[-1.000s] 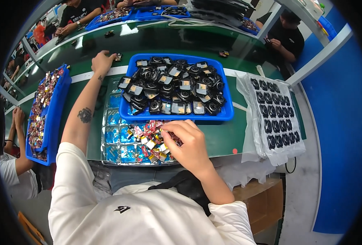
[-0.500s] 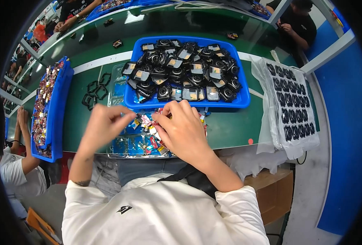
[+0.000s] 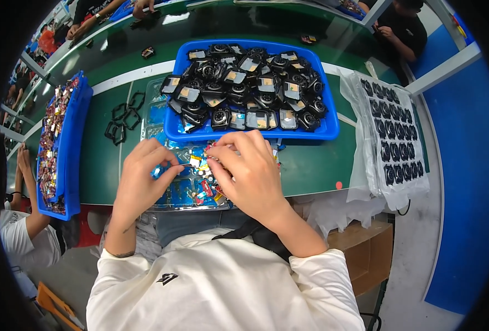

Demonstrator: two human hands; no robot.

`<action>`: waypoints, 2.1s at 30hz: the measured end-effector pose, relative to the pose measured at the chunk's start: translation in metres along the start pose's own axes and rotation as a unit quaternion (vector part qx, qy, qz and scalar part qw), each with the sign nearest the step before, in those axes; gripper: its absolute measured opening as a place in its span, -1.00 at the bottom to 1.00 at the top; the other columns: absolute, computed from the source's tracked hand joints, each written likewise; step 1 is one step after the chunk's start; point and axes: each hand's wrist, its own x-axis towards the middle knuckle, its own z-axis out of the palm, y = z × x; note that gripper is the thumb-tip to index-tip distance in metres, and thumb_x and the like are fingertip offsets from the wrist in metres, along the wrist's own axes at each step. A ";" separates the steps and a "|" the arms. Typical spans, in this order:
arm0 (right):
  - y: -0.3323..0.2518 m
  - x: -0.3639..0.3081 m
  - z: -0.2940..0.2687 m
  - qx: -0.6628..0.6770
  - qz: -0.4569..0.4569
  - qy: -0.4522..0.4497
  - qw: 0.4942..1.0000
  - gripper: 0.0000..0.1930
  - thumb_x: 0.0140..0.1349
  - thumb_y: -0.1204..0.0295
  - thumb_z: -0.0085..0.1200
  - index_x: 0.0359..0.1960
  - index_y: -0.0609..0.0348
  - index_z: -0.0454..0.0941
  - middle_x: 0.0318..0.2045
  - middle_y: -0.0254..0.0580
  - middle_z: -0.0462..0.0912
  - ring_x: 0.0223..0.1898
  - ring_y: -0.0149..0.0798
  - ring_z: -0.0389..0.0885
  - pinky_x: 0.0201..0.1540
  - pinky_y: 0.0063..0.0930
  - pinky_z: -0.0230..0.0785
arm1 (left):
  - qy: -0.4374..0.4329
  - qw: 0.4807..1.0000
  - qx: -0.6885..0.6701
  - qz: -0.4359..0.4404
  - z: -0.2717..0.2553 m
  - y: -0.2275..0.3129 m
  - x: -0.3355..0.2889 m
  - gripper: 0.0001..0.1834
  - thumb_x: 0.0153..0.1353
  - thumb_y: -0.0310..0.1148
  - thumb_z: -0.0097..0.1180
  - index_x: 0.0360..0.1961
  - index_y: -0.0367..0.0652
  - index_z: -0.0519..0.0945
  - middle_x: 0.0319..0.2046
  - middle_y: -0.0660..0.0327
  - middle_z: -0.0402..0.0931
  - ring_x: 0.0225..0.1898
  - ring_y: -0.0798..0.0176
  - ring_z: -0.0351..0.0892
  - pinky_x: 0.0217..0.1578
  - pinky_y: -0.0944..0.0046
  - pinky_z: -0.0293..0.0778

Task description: The recorder is assembling small electronic or mechanical components on a production line.

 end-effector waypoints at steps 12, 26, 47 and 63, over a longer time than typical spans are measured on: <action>-0.010 0.009 -0.001 0.155 -0.024 0.031 0.987 -0.87 -0.14 0.57 0.31 -0.49 0.18 0.65 -0.50 -0.29 0.57 -0.50 -0.38 0.42 -0.46 -0.58 0.20 | 0.059 0.891 -0.438 -0.100 0.004 0.019 -0.008 -0.93 -0.03 -0.60 0.21 -0.52 -0.27 0.54 -0.48 0.23 0.55 -0.40 0.38 0.47 -0.39 0.39 0.33; -0.015 0.000 -0.006 0.177 -0.028 -0.018 0.984 -0.84 -0.12 0.58 0.27 -0.42 0.22 0.65 -0.47 -0.26 0.60 -0.47 -0.44 0.45 -0.53 -0.65 0.16 | 0.226 0.945 -0.236 0.031 0.028 0.019 -0.018 -0.72 -0.18 -0.60 0.33 -0.33 -0.23 0.68 -0.43 0.21 0.59 -0.43 0.31 0.47 -0.43 0.38 0.32; -0.020 -0.001 -0.011 0.249 0.112 -0.172 0.947 -0.92 0.06 0.51 0.20 -0.46 0.25 0.58 -0.58 -0.26 0.54 -0.58 -0.33 0.44 -0.49 -0.46 0.27 | 0.127 0.943 -0.306 -0.029 0.026 0.021 -0.028 -0.86 -0.14 -0.59 0.30 -0.48 -0.25 0.61 -0.56 0.22 0.58 -0.54 0.37 0.48 -0.51 0.41 0.37; -0.011 -0.010 -0.018 0.441 0.180 -0.214 0.853 -0.92 -0.04 0.73 0.23 -0.49 0.38 0.58 -0.51 -0.11 0.63 -0.46 -0.35 0.57 -0.41 -0.60 0.40 | -0.025 0.814 -0.571 -0.106 0.022 0.017 -0.037 -0.95 0.10 -0.60 0.19 -0.40 -0.37 0.58 -0.47 0.21 0.56 -0.44 0.45 0.52 -0.42 0.49 0.43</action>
